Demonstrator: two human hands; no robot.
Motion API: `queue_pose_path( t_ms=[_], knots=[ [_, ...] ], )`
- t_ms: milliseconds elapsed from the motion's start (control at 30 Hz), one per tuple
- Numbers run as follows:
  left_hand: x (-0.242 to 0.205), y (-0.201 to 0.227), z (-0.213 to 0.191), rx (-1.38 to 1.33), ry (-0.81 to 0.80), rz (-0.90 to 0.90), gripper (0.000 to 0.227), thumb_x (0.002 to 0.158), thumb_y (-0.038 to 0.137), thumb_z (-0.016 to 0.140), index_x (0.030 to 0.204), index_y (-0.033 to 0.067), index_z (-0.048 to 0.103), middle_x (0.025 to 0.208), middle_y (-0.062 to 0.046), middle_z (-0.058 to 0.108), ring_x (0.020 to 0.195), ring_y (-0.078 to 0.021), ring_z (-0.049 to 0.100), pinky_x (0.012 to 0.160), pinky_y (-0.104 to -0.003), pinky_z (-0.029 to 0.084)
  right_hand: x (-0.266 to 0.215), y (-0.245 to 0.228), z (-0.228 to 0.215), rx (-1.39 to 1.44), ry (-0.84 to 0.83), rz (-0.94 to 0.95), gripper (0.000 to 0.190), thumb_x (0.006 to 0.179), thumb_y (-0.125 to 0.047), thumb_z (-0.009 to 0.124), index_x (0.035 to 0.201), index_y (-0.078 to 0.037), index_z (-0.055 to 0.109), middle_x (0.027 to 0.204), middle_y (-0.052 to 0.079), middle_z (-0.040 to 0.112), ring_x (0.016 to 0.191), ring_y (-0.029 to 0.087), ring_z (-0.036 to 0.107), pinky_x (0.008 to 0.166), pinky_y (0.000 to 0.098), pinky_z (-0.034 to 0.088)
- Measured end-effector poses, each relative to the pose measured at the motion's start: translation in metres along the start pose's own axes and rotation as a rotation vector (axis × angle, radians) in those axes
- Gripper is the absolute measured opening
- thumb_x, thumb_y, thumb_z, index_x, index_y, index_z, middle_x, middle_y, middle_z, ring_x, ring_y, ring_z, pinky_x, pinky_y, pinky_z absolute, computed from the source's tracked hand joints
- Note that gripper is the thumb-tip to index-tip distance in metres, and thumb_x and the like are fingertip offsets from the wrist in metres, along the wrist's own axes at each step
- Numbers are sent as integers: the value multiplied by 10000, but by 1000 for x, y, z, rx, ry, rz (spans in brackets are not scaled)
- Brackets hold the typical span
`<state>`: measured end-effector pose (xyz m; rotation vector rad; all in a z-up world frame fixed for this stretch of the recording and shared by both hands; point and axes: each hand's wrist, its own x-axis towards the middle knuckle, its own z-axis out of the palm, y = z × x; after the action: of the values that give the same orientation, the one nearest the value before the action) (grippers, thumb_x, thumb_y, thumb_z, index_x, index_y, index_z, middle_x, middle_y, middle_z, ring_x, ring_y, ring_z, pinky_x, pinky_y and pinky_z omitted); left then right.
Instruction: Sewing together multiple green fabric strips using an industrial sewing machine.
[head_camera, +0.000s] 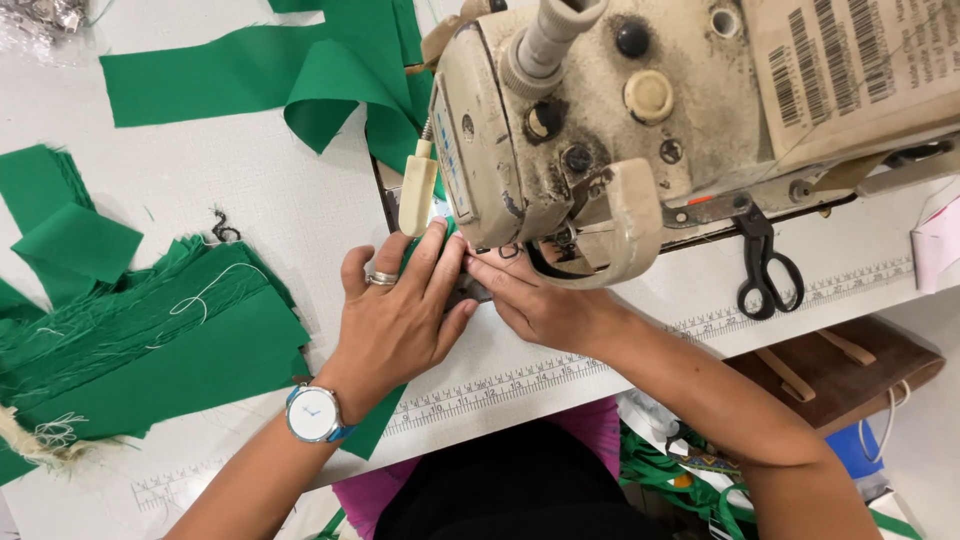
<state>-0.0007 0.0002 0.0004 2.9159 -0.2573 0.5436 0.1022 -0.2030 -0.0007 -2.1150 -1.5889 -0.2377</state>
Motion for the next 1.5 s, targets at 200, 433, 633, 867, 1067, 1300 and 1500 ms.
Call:
queue_pose_path(
  t_ms=[200, 433, 633, 867, 1067, 1300, 1500],
  knots=[
    [2, -6, 2, 10, 26, 16, 543, 1038, 498, 362, 1406, 161, 576, 1431, -91, 567, 1285, -300, 456, 1012, -505, 214, 8, -3, -11, -39, 39, 11, 398, 957, -116, 561, 1331, -134, 698, 1289, 17, 702, 1140, 237, 681, 997, 413, 521],
    [5, -9, 3, 1, 21, 11, 535, 1041, 508, 361, 1383, 168, 594, 1428, -99, 579, 1312, -311, 440, 1017, -518, 204, 10, -1, -2, -57, 79, 31, 329, 979, -169, 577, 1267, -143, 734, 1209, 14, 722, 1096, 228, 689, 972, 397, 529],
    [6, -11, 5, -12, 82, 135, 395, 996, 354, 453, 1251, 132, 656, 1397, -82, 609, 1260, -259, 529, 1057, -507, 263, 7, 1, 10, 11, 79, 57, 289, 1007, -201, 549, 1204, -116, 742, 1117, 27, 723, 1044, 249, 694, 966, 406, 526],
    [8, -18, 10, -40, 165, 160, 347, 947, 340, 509, 1181, 155, 687, 1219, -71, 671, 1117, -256, 616, 1048, -547, 299, -9, 9, 27, 40, 55, 59, 334, 1014, -219, 545, 1287, -124, 711, 1183, 51, 709, 1125, 275, 677, 1012, 438, 496],
    [9, -25, 4, -80, 171, 160, 350, 941, 316, 525, 1223, 183, 684, 1217, -45, 671, 1164, -265, 610, 1047, -553, 284, -11, 8, 26, 33, 40, 53, 353, 1027, -227, 523, 1318, -123, 695, 1205, 55, 697, 1166, 276, 659, 1051, 448, 475],
    [16, -31, -2, -84, 138, 147, 292, 941, 271, 550, 1181, 198, 701, 1233, -39, 693, 1316, -273, 560, 1078, -560, 223, 12, 4, -7, -29, 18, 56, 399, 1023, -220, 481, 1374, -148, 658, 1241, 112, 698, 1186, 321, 668, 1044, 492, 479],
    [13, -36, 4, -75, 121, 128, 297, 925, 247, 566, 1184, 202, 704, 1280, -41, 701, 1401, -266, 507, 1109, -572, 178, 16, -3, -15, -64, 1, 111, 325, 1019, -283, 500, 1191, -144, 738, 1039, 86, 708, 964, 313, 707, 916, 455, 534]
  ],
)
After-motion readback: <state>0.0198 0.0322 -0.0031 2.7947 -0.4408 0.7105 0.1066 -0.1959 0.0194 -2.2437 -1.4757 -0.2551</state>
